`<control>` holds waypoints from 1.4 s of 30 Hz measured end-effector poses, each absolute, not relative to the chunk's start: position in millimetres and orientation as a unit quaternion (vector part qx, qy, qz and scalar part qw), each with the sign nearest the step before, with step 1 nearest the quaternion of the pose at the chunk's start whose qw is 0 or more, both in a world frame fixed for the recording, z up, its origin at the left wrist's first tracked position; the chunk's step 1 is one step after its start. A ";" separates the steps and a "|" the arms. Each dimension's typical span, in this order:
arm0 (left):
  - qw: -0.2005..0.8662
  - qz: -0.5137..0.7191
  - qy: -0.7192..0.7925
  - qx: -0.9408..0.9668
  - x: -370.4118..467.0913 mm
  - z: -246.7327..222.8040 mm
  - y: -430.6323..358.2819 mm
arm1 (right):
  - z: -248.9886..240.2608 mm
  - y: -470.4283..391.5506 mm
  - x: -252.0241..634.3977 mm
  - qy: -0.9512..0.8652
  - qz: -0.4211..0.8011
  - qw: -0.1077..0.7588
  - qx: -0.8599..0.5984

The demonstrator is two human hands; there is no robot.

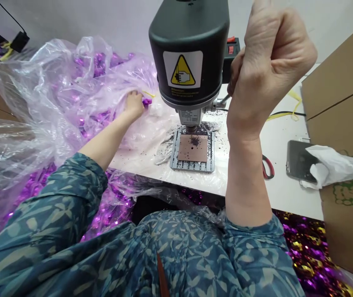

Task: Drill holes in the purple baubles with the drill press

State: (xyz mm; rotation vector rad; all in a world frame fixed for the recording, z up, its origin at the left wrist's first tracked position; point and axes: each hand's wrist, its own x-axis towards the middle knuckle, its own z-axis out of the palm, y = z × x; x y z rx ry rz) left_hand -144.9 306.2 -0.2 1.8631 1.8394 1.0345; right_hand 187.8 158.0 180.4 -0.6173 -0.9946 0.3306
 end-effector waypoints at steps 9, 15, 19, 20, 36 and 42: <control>0.223 0.346 0.668 0.620 -108.9 -5.9 316.2 | 179.1 152.4 186.7 -0.461 0.137 0.821 -0.306; 0.225 0.347 0.703 0.578 -111.9 -29.3 310.3 | 177.9 153.1 187.4 -0.449 0.137 0.831 -0.297; 0.248 0.392 0.681 0.566 -116.1 -34.7 316.4 | 177.0 152.6 186.2 -0.455 0.145 0.830 -0.290; 0.242 0.389 0.681 0.571 -115.2 -34.4 315.2 | 176.8 153.2 185.8 -0.456 0.148 0.830 -0.284; 0.582 0.526 0.427 0.450 -61.0 -5.0 114.8 | 176.8 162.6 186.2 -0.451 0.180 0.840 -0.243; 0.650 0.471 0.418 0.425 -23.5 -22.3 78.8 | 171.3 180.0 177.7 -0.392 0.169 0.880 -0.210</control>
